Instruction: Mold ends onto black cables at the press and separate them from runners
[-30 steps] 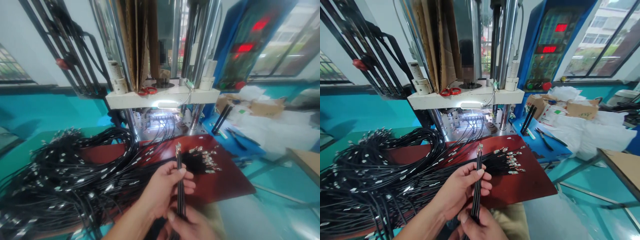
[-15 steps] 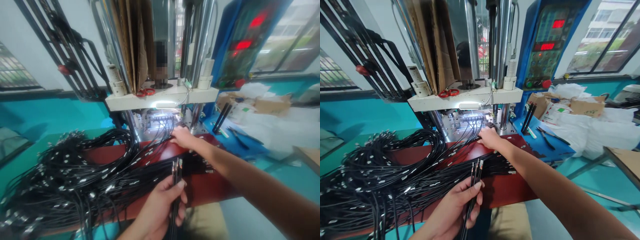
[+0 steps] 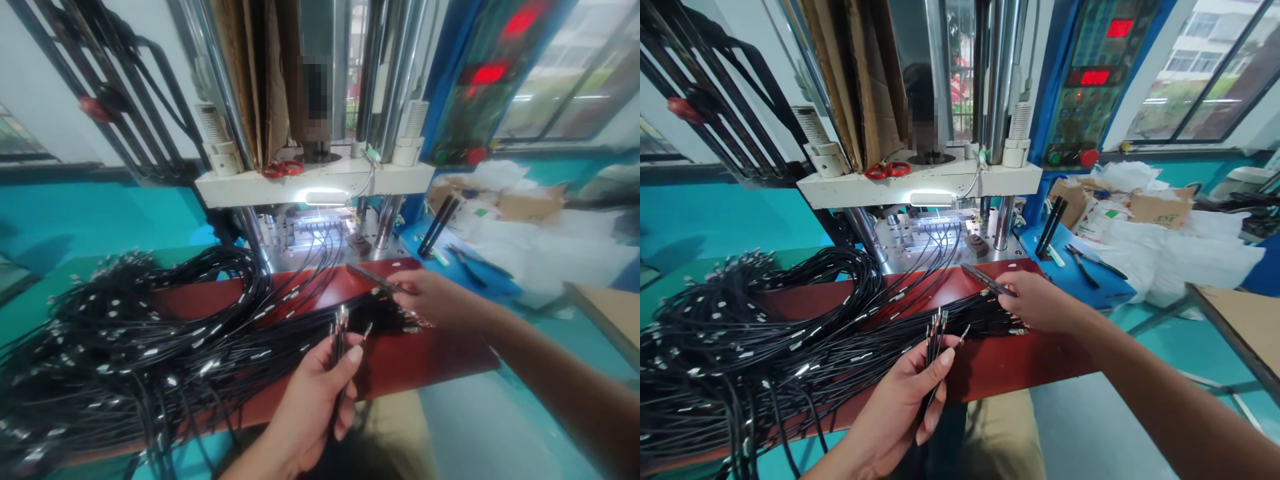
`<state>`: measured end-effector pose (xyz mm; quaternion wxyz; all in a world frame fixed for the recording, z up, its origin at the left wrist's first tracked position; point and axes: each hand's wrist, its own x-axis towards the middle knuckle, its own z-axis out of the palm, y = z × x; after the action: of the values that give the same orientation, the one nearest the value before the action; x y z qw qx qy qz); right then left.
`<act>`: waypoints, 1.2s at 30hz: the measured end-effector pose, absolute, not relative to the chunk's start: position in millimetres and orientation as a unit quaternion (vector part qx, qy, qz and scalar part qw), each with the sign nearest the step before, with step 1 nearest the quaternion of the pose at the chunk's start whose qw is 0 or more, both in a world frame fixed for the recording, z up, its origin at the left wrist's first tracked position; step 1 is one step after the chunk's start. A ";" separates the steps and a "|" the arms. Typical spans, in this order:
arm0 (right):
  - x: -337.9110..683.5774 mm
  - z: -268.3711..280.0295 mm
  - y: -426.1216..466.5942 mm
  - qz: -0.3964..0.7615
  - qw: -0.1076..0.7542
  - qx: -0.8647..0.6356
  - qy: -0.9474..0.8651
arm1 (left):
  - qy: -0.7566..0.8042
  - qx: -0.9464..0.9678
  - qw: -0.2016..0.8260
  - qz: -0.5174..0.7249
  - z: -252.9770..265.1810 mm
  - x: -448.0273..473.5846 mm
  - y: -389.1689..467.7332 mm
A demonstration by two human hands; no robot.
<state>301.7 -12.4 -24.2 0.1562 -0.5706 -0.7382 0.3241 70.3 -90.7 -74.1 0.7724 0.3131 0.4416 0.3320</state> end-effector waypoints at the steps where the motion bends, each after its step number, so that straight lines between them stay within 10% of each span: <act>1: 300.5 -32.2 -28.2 0.390 0.209 -0.581 -0.684 | 0.434 0.313 0.775 0.336 -75.0 70.5 -90.9; 5: 276.0 -64.9 -80.8 0.565 0.421 -0.565 -0.429 | 0.398 0.320 0.780 0.361 -79.8 70.5 -91.1; 12: 229.8 -90.6 -89.5 0.606 0.535 -0.472 -0.353 | 0.437 0.349 0.758 0.336 -76.6 72.8 -91.6; 36: 229.2 -97.6 -94.0 0.557 0.523 -0.515 -0.389 | 0.488 0.474 0.684 0.263 -74.9 84.4 -84.6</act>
<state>229.2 -94.0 -97.6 0.5232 -0.5151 -0.3886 0.5568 84.4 -84.6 -74.9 0.6841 0.4737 0.4882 0.2632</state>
